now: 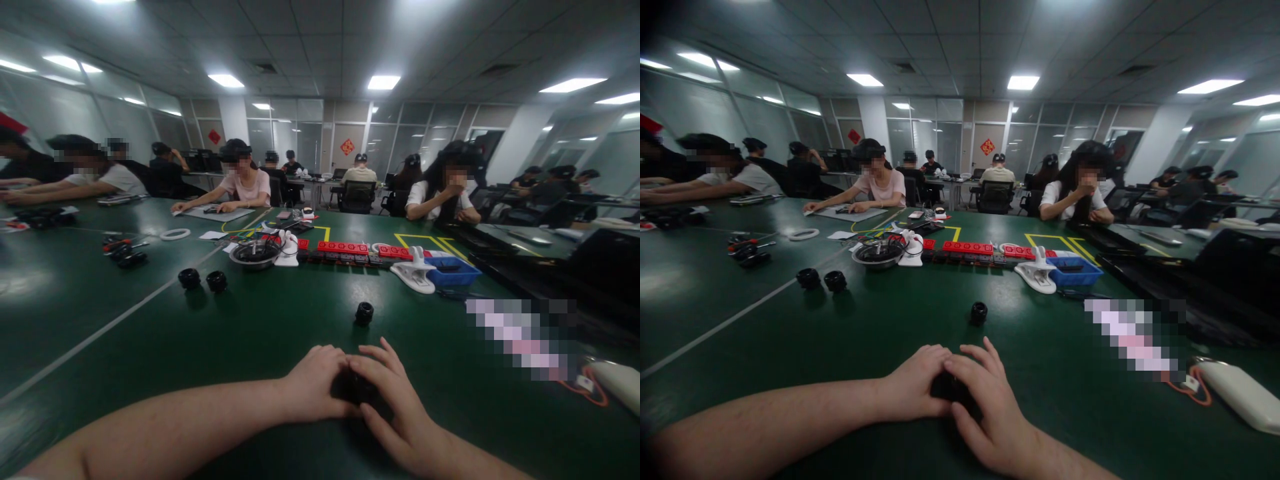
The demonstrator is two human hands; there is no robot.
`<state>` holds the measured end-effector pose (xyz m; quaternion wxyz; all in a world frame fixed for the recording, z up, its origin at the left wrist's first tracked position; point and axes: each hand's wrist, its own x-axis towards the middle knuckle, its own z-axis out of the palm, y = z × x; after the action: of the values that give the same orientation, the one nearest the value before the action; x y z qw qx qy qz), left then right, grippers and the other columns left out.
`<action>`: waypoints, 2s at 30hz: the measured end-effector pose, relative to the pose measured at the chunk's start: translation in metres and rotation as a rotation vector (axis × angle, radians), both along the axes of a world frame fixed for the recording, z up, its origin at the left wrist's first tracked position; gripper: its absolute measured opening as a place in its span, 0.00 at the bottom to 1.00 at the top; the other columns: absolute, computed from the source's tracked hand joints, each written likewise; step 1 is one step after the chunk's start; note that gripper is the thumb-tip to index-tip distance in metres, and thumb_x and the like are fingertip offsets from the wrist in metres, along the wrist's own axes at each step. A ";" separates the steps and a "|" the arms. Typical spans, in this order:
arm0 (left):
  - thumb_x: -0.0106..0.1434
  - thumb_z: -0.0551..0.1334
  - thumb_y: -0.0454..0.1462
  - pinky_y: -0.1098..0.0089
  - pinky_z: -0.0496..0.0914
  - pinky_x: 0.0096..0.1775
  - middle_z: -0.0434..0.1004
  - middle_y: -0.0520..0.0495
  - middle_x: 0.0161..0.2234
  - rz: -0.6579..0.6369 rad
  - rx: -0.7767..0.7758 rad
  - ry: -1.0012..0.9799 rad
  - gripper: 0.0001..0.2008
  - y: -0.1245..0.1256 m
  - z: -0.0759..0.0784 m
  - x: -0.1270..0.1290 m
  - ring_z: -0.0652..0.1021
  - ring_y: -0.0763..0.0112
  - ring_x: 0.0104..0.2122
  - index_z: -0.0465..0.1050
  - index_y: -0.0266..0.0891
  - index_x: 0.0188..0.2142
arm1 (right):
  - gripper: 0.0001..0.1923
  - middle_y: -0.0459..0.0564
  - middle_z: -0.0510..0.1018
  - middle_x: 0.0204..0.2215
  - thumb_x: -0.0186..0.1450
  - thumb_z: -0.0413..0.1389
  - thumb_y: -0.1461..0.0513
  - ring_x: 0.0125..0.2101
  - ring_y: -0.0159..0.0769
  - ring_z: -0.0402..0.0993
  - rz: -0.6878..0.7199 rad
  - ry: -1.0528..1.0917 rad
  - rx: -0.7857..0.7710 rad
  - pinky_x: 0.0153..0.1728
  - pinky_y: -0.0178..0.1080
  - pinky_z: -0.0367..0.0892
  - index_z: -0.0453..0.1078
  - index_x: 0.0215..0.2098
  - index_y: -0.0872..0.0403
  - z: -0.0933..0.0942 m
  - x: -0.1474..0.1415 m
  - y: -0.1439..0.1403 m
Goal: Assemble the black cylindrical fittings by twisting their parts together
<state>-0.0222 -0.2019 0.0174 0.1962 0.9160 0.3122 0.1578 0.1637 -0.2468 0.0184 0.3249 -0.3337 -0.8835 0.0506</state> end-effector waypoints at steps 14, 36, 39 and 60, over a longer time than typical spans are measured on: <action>0.53 0.61 0.46 0.69 0.62 0.37 0.68 0.50 0.34 -0.037 0.038 0.004 0.15 0.003 -0.004 -0.002 0.68 0.67 0.34 0.67 0.40 0.36 | 0.23 0.52 0.69 0.35 0.56 0.53 0.62 0.38 0.43 0.67 -0.223 0.160 -0.018 0.39 0.47 0.65 0.54 0.48 0.53 -0.005 -0.006 0.005; 0.53 0.61 0.49 0.69 0.62 0.38 0.69 0.49 0.36 -0.044 0.011 0.000 0.19 0.003 -0.002 -0.003 0.69 0.66 0.36 0.67 0.41 0.40 | 0.25 0.55 0.64 0.43 0.57 0.53 0.58 0.45 0.46 0.62 -0.221 0.200 -0.035 0.44 0.49 0.62 0.52 0.50 0.54 -0.009 -0.002 0.005; 0.54 0.60 0.49 0.69 0.61 0.37 0.68 0.49 0.36 -0.047 0.018 -0.004 0.17 0.003 -0.003 -0.003 0.68 0.66 0.35 0.67 0.41 0.38 | 0.26 0.54 0.65 0.39 0.55 0.55 0.57 0.40 0.44 0.65 -0.256 0.206 -0.051 0.40 0.47 0.64 0.53 0.49 0.54 -0.009 -0.003 0.006; 0.51 0.64 0.45 0.69 0.61 0.39 0.69 0.50 0.36 -0.034 0.009 0.036 0.16 0.004 -0.001 -0.002 0.69 0.66 0.36 0.68 0.40 0.36 | 0.27 0.52 0.69 0.40 0.53 0.48 0.69 0.42 0.40 0.66 -0.066 0.229 -0.155 0.43 0.45 0.65 0.52 0.51 0.52 -0.005 -0.005 0.004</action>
<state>-0.0243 -0.1982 0.0168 0.1893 0.9248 0.2992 0.1395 0.1586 -0.2426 0.0136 0.3984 -0.3785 -0.8227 0.1457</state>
